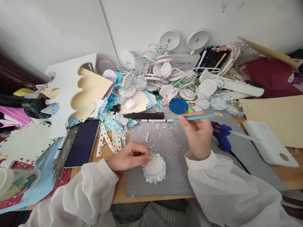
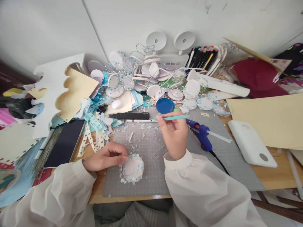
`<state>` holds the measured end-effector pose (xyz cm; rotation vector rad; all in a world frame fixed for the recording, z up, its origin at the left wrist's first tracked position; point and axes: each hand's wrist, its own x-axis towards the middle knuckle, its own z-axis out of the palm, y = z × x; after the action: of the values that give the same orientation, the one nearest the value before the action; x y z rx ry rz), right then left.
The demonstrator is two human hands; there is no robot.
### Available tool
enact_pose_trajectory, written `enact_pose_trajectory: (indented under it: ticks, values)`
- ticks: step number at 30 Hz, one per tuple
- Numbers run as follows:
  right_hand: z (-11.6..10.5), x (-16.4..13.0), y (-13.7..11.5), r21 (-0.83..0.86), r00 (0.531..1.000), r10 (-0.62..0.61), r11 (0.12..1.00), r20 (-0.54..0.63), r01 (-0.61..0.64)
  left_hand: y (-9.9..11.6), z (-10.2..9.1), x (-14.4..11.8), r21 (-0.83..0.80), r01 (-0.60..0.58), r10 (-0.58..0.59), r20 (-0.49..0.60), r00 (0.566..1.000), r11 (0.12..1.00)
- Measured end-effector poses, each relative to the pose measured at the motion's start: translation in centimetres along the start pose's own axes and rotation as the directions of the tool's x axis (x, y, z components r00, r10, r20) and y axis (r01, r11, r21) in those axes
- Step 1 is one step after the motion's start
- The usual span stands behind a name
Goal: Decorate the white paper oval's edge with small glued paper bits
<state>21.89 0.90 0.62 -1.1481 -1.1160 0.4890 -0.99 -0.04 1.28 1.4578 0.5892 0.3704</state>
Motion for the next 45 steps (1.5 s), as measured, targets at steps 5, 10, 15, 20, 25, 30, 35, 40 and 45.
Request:
enact_pose_trajectory:
  ticks: [5, 10, 15, 20, 25, 30, 35, 40, 45]
  values:
    - [0.2, -0.7, 0.7, -0.284, 0.956, -0.020, 0.953, 0.294, 0.107, -0.1, 0.2, 0.0, 0.094, 0.013, -0.015, 0.019, 1.000, 0.995]
    - [0.5, -1.2, 1.0, -0.318, 0.926, -0.055, 0.930, 0.374, 0.183, -0.3, 0.7, 0.2, 0.172, 0.005, -0.005, -0.003, 1.000, 0.985]
    - [0.8, -1.3, 1.6, -0.298, 0.937, -0.053, 0.940, 0.346, 0.163, -0.5, 1.1, 0.4, 0.243, -0.053, 0.087, -0.134, 0.987, 0.969]
    - [1.0, -1.4, 1.9, -0.290, 0.928, -0.013, 0.948, 0.371, 0.129, -0.2, 1.3, 0.4, 0.170, -0.073, 0.115, -0.249, 0.962, 0.983]
    - [1.0, -1.3, 1.0, -0.250, 0.944, 0.019, 0.966, 0.330, 0.068, -0.3, 1.2, 0.5, -0.026, -0.117, 0.098, -0.389, 0.916, 0.993]
    - [0.7, -1.1, 0.5, -0.042, 0.930, 0.183, 0.983, 0.319, -0.179, -0.1, 1.1, 0.9, -0.097, -0.090, 0.030, -0.494, 0.869, 0.991]
    - [0.8, -1.4, 0.1, 0.206, 0.876, 0.229, 0.918, 0.425, -0.340, 0.1, 1.1, 0.9, -0.119, -0.074, 0.003, -0.511, 0.860, 0.990]
    - [0.8, -2.0, -0.6, 0.286, 0.880, 0.098, 0.924, 0.465, -0.254, 0.0, 1.2, 0.9, -0.140, -0.071, -0.011, -0.514, 0.858, 0.988]
    - [0.6, -2.5, -0.9, 0.262, 0.879, -0.055, 0.962, 0.473, -0.081, -0.1, 1.1, 0.8, -0.126, -0.060, -0.013, -0.507, 0.862, 0.990]
